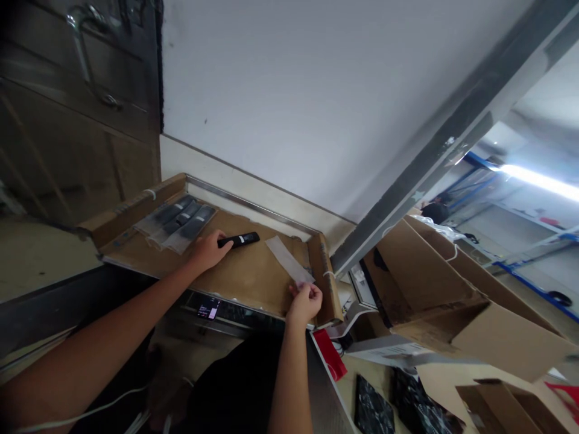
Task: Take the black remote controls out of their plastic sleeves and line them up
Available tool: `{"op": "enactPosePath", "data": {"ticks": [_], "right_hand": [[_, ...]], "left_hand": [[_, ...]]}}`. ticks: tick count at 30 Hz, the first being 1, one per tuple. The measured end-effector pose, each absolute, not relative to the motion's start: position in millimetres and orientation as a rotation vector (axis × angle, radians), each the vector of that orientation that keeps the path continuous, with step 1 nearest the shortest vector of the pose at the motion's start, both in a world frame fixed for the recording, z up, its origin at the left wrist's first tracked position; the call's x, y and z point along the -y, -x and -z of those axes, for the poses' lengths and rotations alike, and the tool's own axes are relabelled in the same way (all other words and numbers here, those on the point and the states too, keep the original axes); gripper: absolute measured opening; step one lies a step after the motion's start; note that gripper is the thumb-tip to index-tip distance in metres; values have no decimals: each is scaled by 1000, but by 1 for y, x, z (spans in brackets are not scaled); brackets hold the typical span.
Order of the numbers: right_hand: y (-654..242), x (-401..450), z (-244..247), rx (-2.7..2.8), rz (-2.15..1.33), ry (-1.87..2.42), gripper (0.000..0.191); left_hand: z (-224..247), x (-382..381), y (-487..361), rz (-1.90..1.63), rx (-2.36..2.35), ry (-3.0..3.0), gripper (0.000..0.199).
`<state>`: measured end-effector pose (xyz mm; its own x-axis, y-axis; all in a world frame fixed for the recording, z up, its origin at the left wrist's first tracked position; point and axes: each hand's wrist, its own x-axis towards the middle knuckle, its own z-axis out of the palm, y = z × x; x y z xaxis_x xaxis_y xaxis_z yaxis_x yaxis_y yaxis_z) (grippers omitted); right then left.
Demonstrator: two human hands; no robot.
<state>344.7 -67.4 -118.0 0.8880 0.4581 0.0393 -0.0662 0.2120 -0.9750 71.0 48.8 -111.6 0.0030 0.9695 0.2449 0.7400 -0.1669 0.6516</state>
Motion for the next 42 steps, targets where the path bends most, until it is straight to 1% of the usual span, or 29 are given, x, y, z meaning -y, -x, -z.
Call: {"op": "enactPosePath", "data": {"ticks": [5,8,11,14,16,18,21,24,26,28,30,31,33,36,39,42], "right_hand": [[-351,102,109,362,-707,1343,37],[-358,116,103,421,-819,1395,38],[-365,108,92,524,-807,1502,33],[-376,80,78,660,-792,1645,25],[-385,55,70,837,-786,1792,16],[-394,30,65,1023,-793,1943,12],[-404,-2,59,1152,-755,1992,9],[-405,-24,53,1265,-586,1974,5],[-400,-31,52,1322,-379,1950,23],[-391,-30,57,1409,-86,1941,42],[-379,-23,69,1512,158,1990,49],[-374,-17,76,1562,207,2041,49],[-366,-5,93,1658,201,2138,50],[-369,3,109,1822,168,2109,61],[-383,-6,111,1864,116,2041,70],[-394,-21,112,1941,-9,2082,70]], "left_hand": [[109,-48,-70,-928,-1777,-1895,35],[109,-50,-70,-961,-1772,-1850,38],[110,-50,-70,-988,-1757,-1822,36],[108,-49,-70,-988,-1740,-1810,35],[107,-48,-69,-1003,-1720,-1813,33],[107,-47,-69,-1014,-1707,-1828,30],[107,-47,-69,-1004,-1718,-1846,31],[108,-47,-70,-1005,-1716,-1829,31],[108,-47,-70,-1005,-1717,-1831,31],[108,-48,-70,-1007,-1722,-1843,30],[108,-48,-70,-1008,-1722,-1858,29],[108,-48,-70,-1007,-1722,-1863,29],[108,-48,-70,-1000,-1719,-1875,29],[108,-49,-71,-990,-1724,-1885,30],[107,-49,-71,-971,-1723,-1890,30],[107,-48,-71,-965,-1708,-1889,29]]}}
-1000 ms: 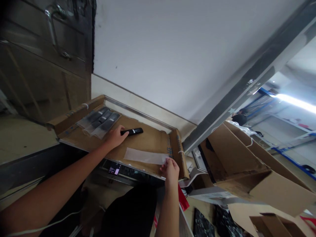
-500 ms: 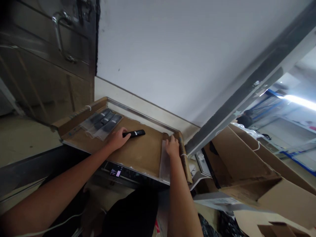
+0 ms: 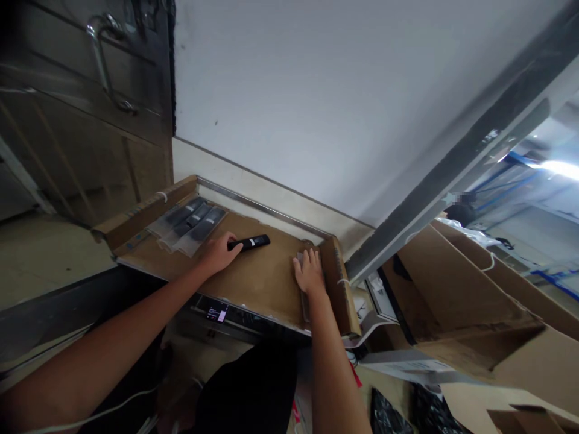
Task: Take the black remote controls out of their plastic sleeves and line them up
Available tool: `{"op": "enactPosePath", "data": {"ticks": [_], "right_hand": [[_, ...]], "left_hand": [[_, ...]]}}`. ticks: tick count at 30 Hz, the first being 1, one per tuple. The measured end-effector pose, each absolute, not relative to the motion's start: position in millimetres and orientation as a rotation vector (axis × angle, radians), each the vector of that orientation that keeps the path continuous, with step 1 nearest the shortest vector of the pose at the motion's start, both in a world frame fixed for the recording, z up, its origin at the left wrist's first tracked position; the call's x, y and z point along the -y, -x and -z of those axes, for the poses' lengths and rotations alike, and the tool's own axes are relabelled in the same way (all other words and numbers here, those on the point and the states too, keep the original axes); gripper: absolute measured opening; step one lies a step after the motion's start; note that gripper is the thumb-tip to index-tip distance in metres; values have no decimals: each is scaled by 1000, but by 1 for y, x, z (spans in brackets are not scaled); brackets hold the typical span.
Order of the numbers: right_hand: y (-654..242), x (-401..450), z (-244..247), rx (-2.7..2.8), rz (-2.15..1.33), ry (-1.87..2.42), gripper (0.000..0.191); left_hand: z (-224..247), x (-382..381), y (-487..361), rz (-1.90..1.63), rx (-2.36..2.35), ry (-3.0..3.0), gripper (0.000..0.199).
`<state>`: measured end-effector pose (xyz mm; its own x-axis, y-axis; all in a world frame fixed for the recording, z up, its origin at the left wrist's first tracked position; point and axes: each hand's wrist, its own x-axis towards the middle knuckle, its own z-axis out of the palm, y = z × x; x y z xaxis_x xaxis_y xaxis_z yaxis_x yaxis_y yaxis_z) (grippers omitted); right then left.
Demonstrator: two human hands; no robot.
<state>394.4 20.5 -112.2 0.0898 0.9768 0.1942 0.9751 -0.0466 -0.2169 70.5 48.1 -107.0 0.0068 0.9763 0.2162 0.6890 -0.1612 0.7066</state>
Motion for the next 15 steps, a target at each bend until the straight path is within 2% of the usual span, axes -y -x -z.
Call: {"op": "enactPosePath", "data": {"ticks": [7,15], "right_hand": [[-392,-25,128,2037,-23,2233,73],[-387,-26,120,2059,-35,2401,73]], "left_hand": [[113,-51,-71,-986,-1725,-1919,29],[111,-51,-71,-946,-1713,-1912,29]]}}
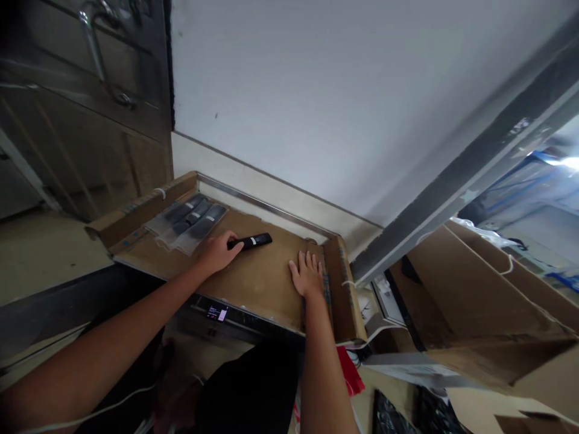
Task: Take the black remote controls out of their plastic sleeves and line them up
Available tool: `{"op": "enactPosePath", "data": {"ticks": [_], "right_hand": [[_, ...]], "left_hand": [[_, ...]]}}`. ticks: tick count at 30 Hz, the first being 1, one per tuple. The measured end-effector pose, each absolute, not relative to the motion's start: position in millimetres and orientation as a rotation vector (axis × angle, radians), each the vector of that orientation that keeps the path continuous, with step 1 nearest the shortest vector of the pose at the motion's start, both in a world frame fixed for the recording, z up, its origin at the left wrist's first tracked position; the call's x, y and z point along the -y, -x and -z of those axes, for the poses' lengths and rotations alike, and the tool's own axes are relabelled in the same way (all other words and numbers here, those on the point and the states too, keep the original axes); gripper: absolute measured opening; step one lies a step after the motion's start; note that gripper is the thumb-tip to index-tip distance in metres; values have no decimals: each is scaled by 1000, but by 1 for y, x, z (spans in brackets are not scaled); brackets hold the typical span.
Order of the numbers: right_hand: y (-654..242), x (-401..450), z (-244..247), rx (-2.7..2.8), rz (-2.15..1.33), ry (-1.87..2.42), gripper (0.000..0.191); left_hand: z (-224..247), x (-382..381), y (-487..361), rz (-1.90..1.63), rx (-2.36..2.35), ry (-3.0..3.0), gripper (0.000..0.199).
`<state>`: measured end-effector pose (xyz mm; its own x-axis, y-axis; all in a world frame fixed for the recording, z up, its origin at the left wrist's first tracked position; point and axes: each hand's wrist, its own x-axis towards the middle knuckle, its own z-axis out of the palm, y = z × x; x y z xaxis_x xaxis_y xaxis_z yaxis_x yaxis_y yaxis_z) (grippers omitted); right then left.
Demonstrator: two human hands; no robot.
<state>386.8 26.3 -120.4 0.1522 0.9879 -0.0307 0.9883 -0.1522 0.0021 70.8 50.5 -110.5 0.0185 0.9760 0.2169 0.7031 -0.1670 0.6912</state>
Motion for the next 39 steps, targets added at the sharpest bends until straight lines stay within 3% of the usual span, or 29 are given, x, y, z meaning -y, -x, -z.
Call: {"op": "enactPosePath", "data": {"ticks": [12,18,29,35,39], "right_hand": [[-382,-25,116,-2005,48,-2369,71],[-383,-24,117,-2015,31,-2364,71],[-383,-21,120,-2105,-29,-2396,66],[-380,-8,98,-2380,-301,-2388,54],[-368,29,95,-2338,-513,-2546,62]], "left_hand": [[108,-48,-70,-924,-1711,-1921,32],[109,-46,-71,-889,-1681,-2030,45],[115,-50,-72,-861,-1696,-2080,42],[113,-48,-72,-842,-1719,-2097,42],[114,-49,-73,-857,-1720,-2089,40]]}}
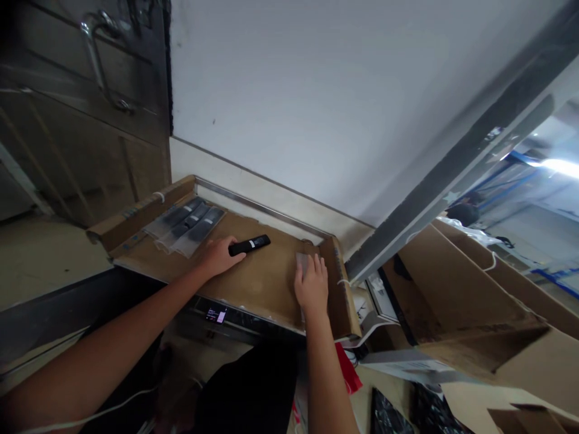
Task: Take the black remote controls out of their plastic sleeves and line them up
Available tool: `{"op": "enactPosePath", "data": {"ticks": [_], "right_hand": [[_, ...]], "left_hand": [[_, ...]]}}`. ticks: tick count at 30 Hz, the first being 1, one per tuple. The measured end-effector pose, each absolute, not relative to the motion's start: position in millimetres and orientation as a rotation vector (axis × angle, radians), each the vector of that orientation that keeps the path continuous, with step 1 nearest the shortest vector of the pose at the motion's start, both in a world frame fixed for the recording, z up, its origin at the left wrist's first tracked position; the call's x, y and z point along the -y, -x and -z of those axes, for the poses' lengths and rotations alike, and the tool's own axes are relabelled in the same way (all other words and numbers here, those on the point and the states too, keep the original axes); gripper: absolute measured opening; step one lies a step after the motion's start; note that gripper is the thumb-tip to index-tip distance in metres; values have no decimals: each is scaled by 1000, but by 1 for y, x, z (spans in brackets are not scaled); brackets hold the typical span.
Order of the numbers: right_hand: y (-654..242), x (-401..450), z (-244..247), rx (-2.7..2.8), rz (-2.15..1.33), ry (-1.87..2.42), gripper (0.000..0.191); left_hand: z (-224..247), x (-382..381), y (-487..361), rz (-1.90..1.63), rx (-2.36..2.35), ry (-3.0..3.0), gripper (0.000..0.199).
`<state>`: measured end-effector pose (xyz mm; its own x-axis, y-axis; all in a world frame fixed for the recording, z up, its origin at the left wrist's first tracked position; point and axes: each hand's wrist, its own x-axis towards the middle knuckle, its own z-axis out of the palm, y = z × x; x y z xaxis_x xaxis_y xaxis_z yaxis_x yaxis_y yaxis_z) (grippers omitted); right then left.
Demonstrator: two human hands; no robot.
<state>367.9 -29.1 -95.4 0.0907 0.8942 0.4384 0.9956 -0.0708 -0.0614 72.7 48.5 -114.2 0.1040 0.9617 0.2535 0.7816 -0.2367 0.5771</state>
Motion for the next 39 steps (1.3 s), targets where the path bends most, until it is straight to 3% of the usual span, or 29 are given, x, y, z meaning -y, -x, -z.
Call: {"op": "enactPosePath", "data": {"ticks": [10,21,29,39], "right_hand": [[-339,71,124,1853,22,2501,79],[-344,42,113,1675,135,2605,73],[-335,55,112,1762,570,2299,51],[-305,74,120,1685,267,1852,39]], "left_hand": [[106,-43,-71,-848,-1683,-2064,40],[107,-43,-70,-875,-1659,-2055,39],[111,-45,-72,-864,-1681,-2065,39],[103,-33,-88,-734,-1539,-2364,45]]}}
